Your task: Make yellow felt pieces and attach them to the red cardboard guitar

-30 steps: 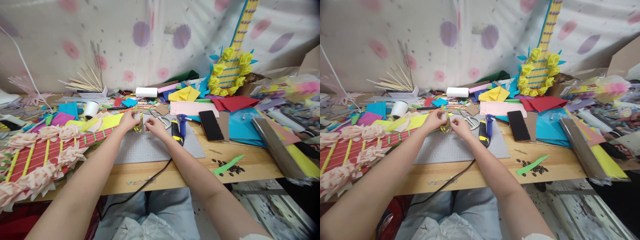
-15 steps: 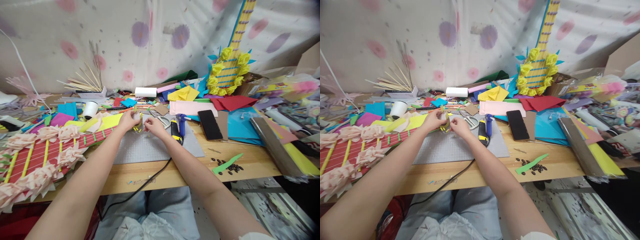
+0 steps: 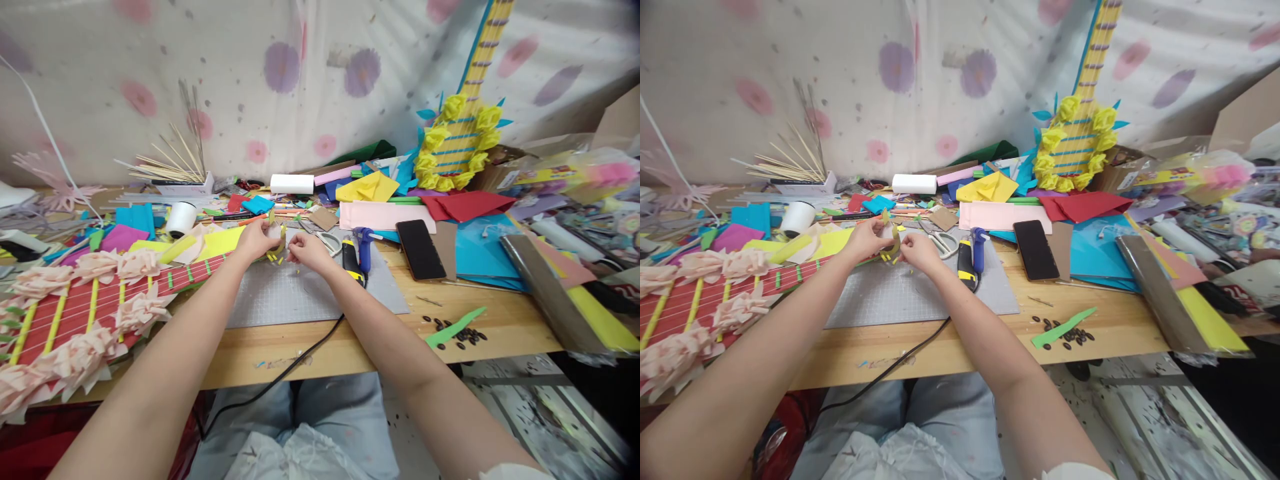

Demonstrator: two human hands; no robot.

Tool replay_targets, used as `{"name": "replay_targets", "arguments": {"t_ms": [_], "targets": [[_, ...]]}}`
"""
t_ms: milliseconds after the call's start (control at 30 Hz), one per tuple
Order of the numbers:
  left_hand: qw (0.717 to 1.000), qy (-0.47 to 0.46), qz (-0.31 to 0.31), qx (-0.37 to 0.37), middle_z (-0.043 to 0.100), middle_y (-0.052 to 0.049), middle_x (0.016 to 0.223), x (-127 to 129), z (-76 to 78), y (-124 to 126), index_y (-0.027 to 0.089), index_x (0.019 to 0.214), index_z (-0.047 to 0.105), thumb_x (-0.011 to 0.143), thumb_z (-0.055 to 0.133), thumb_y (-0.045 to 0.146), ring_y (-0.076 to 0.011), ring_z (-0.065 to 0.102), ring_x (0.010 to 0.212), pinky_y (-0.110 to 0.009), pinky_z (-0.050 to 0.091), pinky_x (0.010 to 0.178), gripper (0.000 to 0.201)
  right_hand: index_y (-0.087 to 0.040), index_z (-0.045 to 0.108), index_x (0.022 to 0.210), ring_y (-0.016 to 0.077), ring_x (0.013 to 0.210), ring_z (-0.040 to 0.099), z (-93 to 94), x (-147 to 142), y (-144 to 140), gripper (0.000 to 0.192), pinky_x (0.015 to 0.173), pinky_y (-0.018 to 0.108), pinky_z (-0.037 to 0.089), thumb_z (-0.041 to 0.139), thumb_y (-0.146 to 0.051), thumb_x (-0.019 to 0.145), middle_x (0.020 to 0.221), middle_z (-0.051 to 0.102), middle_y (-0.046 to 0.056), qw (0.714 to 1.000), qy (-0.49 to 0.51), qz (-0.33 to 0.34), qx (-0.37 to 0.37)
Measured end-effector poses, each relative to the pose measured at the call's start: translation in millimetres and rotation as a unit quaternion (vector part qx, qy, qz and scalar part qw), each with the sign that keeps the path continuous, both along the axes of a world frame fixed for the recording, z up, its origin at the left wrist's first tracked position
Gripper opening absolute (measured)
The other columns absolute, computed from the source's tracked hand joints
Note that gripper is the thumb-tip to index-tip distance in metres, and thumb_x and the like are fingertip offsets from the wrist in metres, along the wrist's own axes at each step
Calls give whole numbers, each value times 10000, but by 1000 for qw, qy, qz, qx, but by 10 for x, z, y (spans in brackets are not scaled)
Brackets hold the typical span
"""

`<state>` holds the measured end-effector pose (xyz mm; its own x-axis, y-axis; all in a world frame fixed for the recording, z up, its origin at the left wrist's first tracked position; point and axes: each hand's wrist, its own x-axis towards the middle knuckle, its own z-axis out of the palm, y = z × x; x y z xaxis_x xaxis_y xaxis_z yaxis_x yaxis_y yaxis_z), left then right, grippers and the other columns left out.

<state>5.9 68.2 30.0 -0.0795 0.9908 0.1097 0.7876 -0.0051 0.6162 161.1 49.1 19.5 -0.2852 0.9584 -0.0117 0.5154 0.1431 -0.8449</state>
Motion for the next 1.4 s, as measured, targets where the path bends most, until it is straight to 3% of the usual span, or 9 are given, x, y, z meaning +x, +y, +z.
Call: {"name": "replay_targets", "arguments": {"t_ms": [1033, 1233, 1400], "targets": [[999, -21, -24, 9, 634, -62, 1081, -3, 6, -24, 185, 1024, 571, 525, 699, 329, -208, 587, 963, -293, 449, 832, 534, -180, 526, 674, 88, 519, 577, 3, 3, 36, 87, 537, 179, 436, 459, -166, 727, 594, 652, -10, 1000, -19, 3, 15], [1000, -1, -1, -1, 646, -67, 1046, 2, 20, -29, 190, 989, 595, 526, 701, 359, -229, 589, 952, -304, 458, 796, 504, -180, 538, 673, 89, 527, 580, -21, 7, 61, 98, 543, 183, 451, 460, -155, 727, 598, 654, -9, 1000, -20, -2, 16], [1000, -7, 6, 2, 651, -70, 1022, 2, 18, -14, 174, 977, 602, 512, 708, 352, -218, 597, 923, -304, 457, 796, 509, -169, 521, 645, 88, 514, 581, -18, -37, 66, 107, 546, 187, 470, 467, -112, 718, 559, 637, -9, 997, 62, -19, -48]]}}
